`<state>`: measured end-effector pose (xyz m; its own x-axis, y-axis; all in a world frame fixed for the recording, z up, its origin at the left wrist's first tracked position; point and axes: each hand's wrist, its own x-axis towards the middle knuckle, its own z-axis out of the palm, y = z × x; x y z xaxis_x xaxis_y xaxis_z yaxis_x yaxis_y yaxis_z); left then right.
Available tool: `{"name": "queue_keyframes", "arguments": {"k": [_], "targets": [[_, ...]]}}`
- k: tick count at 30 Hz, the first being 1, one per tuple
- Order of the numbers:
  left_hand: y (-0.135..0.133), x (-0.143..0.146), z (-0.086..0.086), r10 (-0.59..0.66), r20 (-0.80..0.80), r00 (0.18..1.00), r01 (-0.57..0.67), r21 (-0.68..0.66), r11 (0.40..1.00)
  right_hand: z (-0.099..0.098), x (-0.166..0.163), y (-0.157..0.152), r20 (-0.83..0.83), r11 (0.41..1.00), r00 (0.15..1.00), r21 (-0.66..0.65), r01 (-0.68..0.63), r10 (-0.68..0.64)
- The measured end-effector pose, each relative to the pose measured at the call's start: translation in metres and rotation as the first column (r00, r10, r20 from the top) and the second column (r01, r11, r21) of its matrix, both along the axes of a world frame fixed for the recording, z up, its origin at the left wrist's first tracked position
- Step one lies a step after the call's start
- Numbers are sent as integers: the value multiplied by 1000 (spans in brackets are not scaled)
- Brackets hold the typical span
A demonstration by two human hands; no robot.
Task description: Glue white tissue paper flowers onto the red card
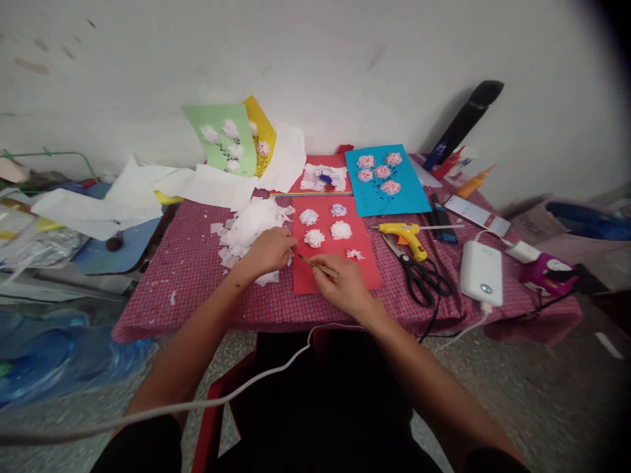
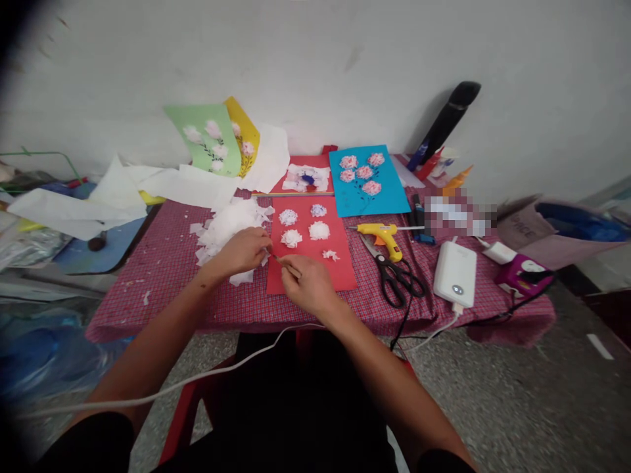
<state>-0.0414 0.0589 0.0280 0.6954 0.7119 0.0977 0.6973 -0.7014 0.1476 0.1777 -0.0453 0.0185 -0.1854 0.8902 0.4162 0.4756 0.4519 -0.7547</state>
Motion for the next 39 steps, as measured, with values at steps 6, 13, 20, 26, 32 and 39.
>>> {"name": "queue_keyframes", "arguments": {"k": [6, 13, 20, 26, 32, 39], "targets": [[-17, 4, 4, 347, 478, 807, -183, -356, 916, 7, 10, -21, -206, 995, 975, 23, 92, -86], [-48, 33, 2, 732, 622, 279, 82, -775, 627, 15, 10, -30, -241, 990, 969, 108, 88, -59], [-50, 36, -2, 762, 629, 155, 118, -777, 618, 13, 12, -30, -228, 990, 970, 95, 107, -83], [-55, 39, -3, 741, 647, 177, 165, -762, 626, 10, 12, -30, -239, 994, 967, 49, 100, -86], [-65, 40, -1, 740, 648, 180, 190, -761, 620, 10, 19, -37, -326, 992, 938, -89, 95, -119], [-79, 40, -3, 670, 665, 329, 146, -737, 660, 1, 30, -44, -614, 946, 758, -325, 12, -221]]}}
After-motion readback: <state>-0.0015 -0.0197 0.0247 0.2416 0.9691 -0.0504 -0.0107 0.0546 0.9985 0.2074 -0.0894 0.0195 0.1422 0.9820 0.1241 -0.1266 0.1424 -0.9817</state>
